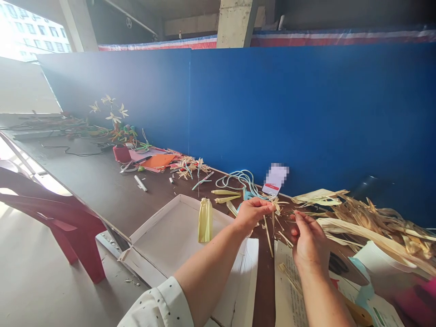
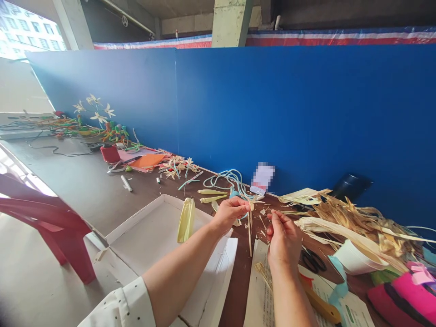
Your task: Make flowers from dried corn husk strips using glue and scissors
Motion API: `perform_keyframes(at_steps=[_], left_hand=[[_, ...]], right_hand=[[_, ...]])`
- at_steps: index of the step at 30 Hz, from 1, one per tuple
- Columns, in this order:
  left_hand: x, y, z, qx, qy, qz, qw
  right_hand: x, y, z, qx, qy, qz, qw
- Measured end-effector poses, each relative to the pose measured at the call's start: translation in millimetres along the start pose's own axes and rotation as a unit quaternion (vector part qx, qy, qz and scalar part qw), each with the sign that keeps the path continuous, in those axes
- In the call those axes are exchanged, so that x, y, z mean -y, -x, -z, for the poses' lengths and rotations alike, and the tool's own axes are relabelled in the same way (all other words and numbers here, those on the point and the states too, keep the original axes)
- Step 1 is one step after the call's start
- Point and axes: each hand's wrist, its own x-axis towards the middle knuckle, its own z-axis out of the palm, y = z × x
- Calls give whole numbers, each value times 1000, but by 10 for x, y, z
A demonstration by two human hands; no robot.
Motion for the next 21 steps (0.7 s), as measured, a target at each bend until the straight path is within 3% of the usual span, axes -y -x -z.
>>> perform_keyframes(at_steps=[7, 11, 13, 14, 16, 18, 21], left_hand=[[-24, -46, 54, 12, 58, 24, 998], [-45, -78, 91, -28, 98, 21, 995], [-38, -93, 108, -51, 105, 23, 993], [-31, -100, 115, -61, 110, 25, 992], [-15, -113, 126, -75, 122, 27, 989], [-4, -121, 133, -82, 136, 28, 987], [-6, -122, 144, -79, 143, 28, 986]], right_hand=[[-11, -27, -12, -8, 45, 12, 999], [51, -224, -35, 4, 196, 70, 978], [68, -390, -77, 54, 327, 111, 937], [67, -480, -105, 97, 399, 127, 903], [39, -650, -170, 177, 550, 141, 804], [-16, -774, -231, 214, 595, 128, 764], [-114, -841, -291, 256, 621, 114, 732]])
